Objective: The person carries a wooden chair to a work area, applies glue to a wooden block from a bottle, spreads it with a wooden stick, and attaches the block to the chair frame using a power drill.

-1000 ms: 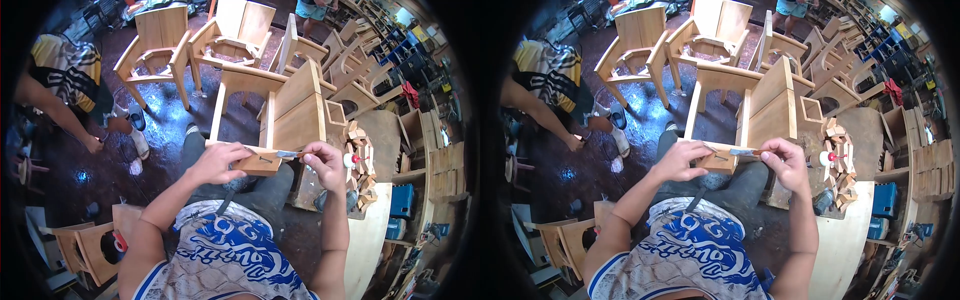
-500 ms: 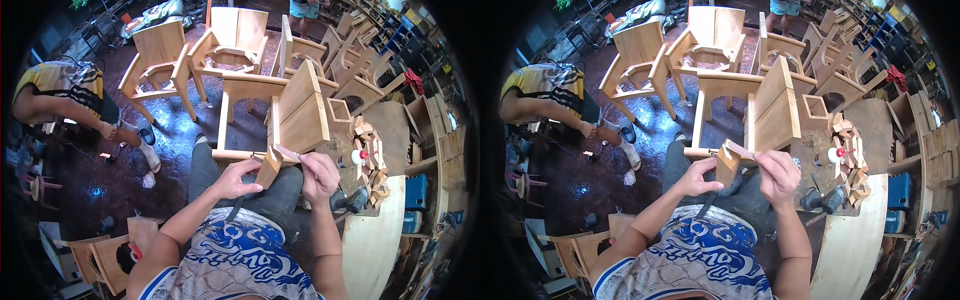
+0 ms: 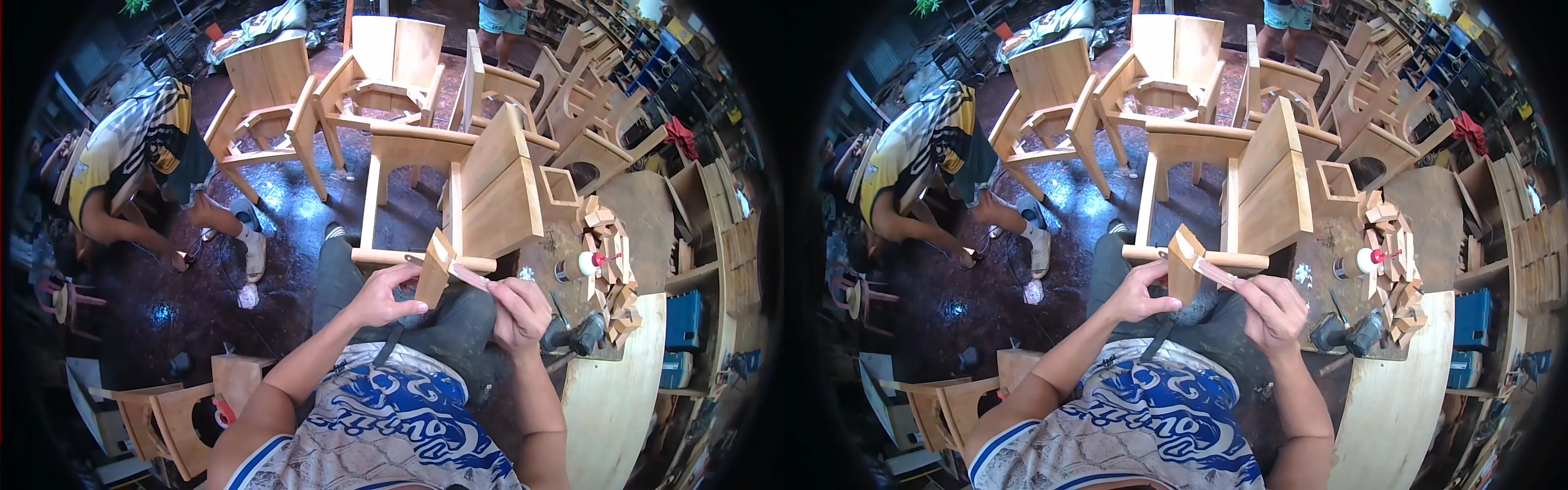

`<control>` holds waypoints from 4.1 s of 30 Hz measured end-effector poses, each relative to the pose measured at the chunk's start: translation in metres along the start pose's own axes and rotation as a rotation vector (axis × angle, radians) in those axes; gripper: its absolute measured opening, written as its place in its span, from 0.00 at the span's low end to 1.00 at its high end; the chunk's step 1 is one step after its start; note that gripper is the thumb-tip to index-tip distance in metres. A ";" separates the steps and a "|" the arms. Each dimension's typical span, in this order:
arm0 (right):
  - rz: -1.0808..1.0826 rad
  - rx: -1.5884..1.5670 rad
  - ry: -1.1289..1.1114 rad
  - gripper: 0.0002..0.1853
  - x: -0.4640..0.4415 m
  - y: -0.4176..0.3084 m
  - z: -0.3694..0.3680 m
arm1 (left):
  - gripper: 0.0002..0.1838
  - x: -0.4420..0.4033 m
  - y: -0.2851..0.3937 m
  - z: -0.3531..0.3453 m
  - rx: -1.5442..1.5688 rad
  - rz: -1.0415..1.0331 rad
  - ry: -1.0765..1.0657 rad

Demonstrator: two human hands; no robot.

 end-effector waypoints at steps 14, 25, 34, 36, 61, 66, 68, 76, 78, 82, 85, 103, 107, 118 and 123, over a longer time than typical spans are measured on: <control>-0.096 -0.029 0.059 0.12 0.012 -0.002 -0.025 | 0.35 0.005 -0.006 -0.002 -0.001 -0.021 0.125; -0.154 -0.030 0.160 0.09 0.003 -0.012 -0.036 | 0.32 0.009 -0.003 -0.003 -0.127 0.010 0.213; -0.200 -0.057 0.160 0.09 0.015 -0.011 -0.035 | 0.30 0.019 -0.006 0.008 -0.214 -0.016 0.349; -0.199 -0.016 0.181 0.08 0.015 -0.005 -0.034 | 0.30 0.018 -0.004 0.006 -0.185 0.003 0.322; -0.143 -0.023 0.140 0.15 0.029 -0.003 -0.053 | 0.31 0.028 -0.012 -0.010 -0.074 -0.008 0.188; -0.175 0.041 0.185 0.11 0.034 0.009 -0.045 | 0.30 0.030 -0.015 -0.010 -0.035 -0.003 0.180; -0.187 0.053 0.196 0.11 0.035 0.009 -0.040 | 0.30 0.030 -0.015 -0.010 -0.034 -0.006 0.178; -0.088 -0.010 0.122 0.17 0.028 -0.008 -0.046 | 0.30 0.026 -0.012 -0.016 -0.004 -0.011 0.129; -0.102 0.010 0.112 0.16 0.030 0.000 -0.047 | 0.31 0.026 -0.009 -0.018 -0.006 -0.039 0.125; -0.136 0.020 0.168 0.12 0.029 0.007 -0.041 | 0.31 0.028 -0.011 -0.015 -0.044 -0.011 0.117; -0.139 0.031 0.185 0.12 0.027 0.000 -0.037 | 0.31 0.029 -0.012 -0.013 -0.035 -0.015 0.138; -0.251 -0.037 0.157 0.09 0.021 -0.009 -0.031 | 0.31 0.024 -0.004 -0.005 -0.108 -0.009 0.237; -0.260 -0.019 0.164 0.09 0.020 -0.017 -0.031 | 0.29 0.026 -0.002 -0.001 -0.247 -0.027 0.334; -0.156 0.009 0.200 0.15 0.024 -0.031 -0.050 | 0.28 0.025 0.000 0.000 -0.341 -0.077 0.471; -0.191 0.003 0.194 0.14 0.028 -0.028 -0.047 | 0.28 0.027 -0.002 -0.005 -0.323 -0.044 0.471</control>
Point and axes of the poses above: each hand's wrist, its own x-axis away from the middle knuckle, its own z-axis out of the back of the hand, y = z × x, the point moved 8 cm from there along -x, towards the middle knuckle, and after that the axes turned 6 degrees about -x, right-handed, at the moved point
